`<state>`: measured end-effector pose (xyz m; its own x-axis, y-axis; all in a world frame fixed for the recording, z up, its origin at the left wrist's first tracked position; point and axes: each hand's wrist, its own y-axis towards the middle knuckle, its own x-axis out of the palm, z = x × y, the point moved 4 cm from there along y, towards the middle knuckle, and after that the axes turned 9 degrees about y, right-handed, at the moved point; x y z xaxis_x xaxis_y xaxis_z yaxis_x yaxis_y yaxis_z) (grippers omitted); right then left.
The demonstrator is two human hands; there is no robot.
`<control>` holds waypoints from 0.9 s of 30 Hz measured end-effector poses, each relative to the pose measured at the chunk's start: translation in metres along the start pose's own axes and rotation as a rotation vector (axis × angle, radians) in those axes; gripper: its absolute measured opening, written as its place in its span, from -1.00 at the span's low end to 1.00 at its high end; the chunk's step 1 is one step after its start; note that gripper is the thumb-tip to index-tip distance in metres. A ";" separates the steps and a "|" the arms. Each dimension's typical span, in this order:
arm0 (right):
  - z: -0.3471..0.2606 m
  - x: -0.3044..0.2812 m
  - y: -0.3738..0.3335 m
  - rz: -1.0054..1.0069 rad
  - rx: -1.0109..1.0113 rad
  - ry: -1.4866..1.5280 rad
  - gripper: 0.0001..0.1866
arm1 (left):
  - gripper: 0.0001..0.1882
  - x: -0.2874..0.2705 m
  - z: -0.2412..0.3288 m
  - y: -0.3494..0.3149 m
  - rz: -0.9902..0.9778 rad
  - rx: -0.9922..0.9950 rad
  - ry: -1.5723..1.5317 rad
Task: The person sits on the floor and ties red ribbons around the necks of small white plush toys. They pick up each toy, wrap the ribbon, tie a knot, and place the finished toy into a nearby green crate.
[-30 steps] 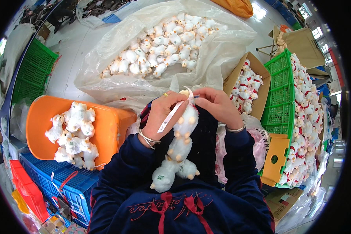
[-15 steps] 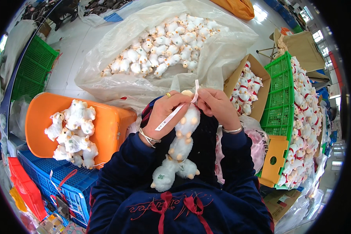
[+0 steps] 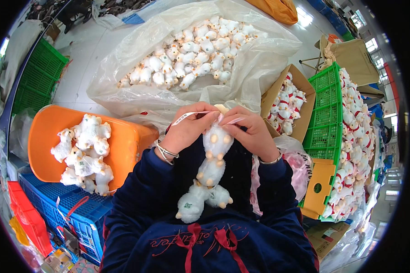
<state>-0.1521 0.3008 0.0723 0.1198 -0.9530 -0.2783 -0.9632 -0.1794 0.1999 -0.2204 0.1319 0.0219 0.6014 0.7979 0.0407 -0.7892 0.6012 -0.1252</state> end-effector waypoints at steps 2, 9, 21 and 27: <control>-0.003 0.000 0.000 -0.029 0.068 0.014 -0.88 | -0.84 0.001 0.002 0.000 0.001 -0.026 -0.015; 0.011 -0.002 0.013 -0.002 0.365 0.102 -0.85 | -0.84 0.002 -0.001 -0.003 0.070 0.102 0.004; 0.006 0.009 0.027 -0.066 -0.202 -0.583 -0.88 | -0.87 0.021 0.012 -0.018 0.272 0.591 0.399; -0.006 -0.017 0.025 -0.335 0.176 -0.212 -0.87 | -0.83 0.023 0.014 -0.025 0.276 0.546 0.378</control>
<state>-0.1763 0.3111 0.0876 0.3986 -0.7746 -0.4910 -0.9081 -0.4084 -0.0929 -0.1886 0.1353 0.0403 0.2953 0.9137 -0.2793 -0.8087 0.3947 0.4362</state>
